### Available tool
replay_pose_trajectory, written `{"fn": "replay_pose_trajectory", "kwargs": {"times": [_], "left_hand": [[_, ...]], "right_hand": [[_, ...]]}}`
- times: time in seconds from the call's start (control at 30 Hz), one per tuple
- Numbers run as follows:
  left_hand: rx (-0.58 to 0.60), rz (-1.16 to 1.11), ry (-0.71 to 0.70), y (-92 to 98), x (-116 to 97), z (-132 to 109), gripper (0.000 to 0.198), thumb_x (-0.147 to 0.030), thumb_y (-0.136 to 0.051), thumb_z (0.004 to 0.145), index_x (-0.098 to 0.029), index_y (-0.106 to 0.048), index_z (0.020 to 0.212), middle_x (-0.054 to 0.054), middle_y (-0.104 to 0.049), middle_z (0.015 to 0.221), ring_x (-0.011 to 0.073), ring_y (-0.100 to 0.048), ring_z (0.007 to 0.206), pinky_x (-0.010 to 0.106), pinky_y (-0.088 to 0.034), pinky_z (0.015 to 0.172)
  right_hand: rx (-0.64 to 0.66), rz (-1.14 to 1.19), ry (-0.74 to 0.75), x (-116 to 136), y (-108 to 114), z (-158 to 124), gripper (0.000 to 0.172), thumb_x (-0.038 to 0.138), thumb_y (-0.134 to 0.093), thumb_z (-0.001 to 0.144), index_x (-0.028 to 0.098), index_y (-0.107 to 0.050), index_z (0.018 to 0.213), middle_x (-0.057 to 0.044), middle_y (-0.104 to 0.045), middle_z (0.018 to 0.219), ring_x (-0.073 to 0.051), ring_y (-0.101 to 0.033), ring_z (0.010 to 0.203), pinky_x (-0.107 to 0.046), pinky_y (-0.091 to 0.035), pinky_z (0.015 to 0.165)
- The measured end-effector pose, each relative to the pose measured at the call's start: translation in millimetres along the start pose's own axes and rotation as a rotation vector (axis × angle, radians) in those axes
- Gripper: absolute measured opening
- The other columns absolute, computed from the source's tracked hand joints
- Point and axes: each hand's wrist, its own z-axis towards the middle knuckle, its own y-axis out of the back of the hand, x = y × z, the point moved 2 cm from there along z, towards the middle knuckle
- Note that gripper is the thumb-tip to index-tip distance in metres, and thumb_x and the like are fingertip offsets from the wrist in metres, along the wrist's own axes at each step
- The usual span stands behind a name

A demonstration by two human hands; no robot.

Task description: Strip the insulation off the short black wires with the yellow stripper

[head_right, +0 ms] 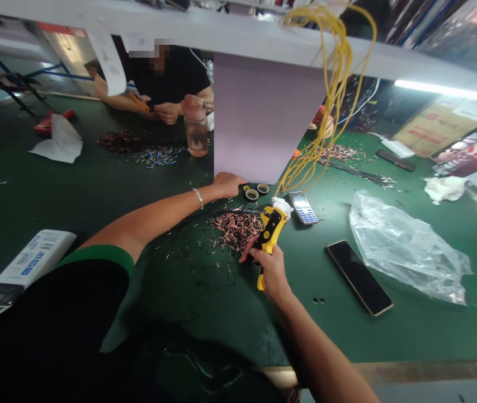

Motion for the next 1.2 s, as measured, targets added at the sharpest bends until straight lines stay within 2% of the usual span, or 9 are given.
{"fn": "replay_pose_trajectory", "kwargs": {"times": [0.1,0.23,0.37,0.63,0.77,0.87,1.0,1.2], "left_hand": [[-0.001,0.051,-0.008,0.6,1.5,-2.2,0.035,-0.018,-0.065,0.073,-0.029,-0.079,0.103,0.010,-0.077,0.100,0.0309,-0.067,0.100,0.039,-0.046,0.082],[-0.010,0.082,-0.007,6.2,11.3,-5.6,0.046,-0.015,-0.064,0.072,-0.032,-0.076,0.112,0.008,-0.076,0.112,0.0300,-0.066,0.104,0.039,-0.047,0.082],[-0.037,0.086,0.021,13.5,17.7,-4.4,0.047,-0.016,-0.061,0.075,-0.032,-0.074,0.117,0.007,-0.074,0.117,0.0294,-0.065,0.106,0.039,-0.048,0.082],[0.009,0.068,0.052,8.7,1.1,9.6,0.043,-0.015,-0.065,0.069,-0.029,-0.078,0.108,0.009,-0.076,0.110,0.0313,-0.067,0.102,0.040,-0.050,0.081],[-0.007,0.027,0.104,9.3,1.2,12.7,0.035,-0.017,-0.062,0.074,-0.025,-0.079,0.103,0.007,-0.077,0.109,0.0276,-0.068,0.101,0.036,-0.051,0.083],[-0.040,0.001,0.124,13.7,8.0,9.8,0.031,-0.018,-0.061,0.076,-0.024,-0.080,0.099,0.005,-0.077,0.109,0.0252,-0.068,0.101,0.033,-0.052,0.085],[-0.067,-0.007,0.109,17.6,14.5,2.5,0.035,-0.017,-0.059,0.075,-0.027,-0.080,0.102,0.003,-0.076,0.113,0.0242,-0.067,0.104,0.032,-0.052,0.086],[-0.030,0.021,0.061,12.5,13.9,-5.8,0.036,-0.019,-0.062,0.073,-0.031,-0.080,0.101,0.000,-0.076,0.111,0.0257,-0.066,0.105,0.034,-0.051,0.089]], "right_hand": [[-0.011,-0.003,-0.001,0.1,-0.1,0.1,0.016,0.020,-0.064,0.067,0.019,-0.061,0.083,0.000,-0.066,0.068,-0.020,-0.064,0.061,-0.034,-0.048,0.062],[-0.012,-0.003,-0.002,0.7,-1.0,0.1,0.017,0.021,-0.064,0.066,0.020,-0.061,0.083,0.000,-0.067,0.065,-0.020,-0.064,0.060,-0.033,-0.047,0.060],[-0.011,-0.012,0.007,0.8,-0.6,0.4,0.016,0.021,-0.064,0.066,0.020,-0.061,0.082,0.000,-0.067,0.065,-0.020,-0.064,0.059,-0.033,-0.046,0.060],[0.003,-0.013,0.008,0.1,0.0,1.0,0.015,0.021,-0.063,0.066,0.020,-0.061,0.081,0.001,-0.067,0.065,-0.020,-0.064,0.058,-0.033,-0.047,0.060],[0.005,-0.008,0.005,-0.7,0.3,1.3,0.015,0.021,-0.063,0.066,0.020,-0.061,0.082,0.001,-0.066,0.064,-0.020,-0.063,0.059,-0.033,-0.046,0.061],[-0.001,-0.005,0.002,-1.1,0.7,1.2,0.017,0.021,-0.063,0.066,0.020,-0.061,0.083,0.001,-0.066,0.065,-0.020,-0.064,0.059,-0.033,-0.046,0.061],[-0.008,-0.005,0.007,-0.1,0.3,0.5,0.017,0.022,-0.064,0.066,0.020,-0.061,0.083,0.002,-0.065,0.064,-0.020,-0.064,0.058,-0.034,-0.046,0.061],[-0.001,-0.019,0.001,1.1,-0.5,-0.4,0.017,0.022,-0.064,0.066,0.019,-0.061,0.083,0.001,-0.066,0.065,-0.020,-0.064,0.059,-0.033,-0.045,0.060]]}}
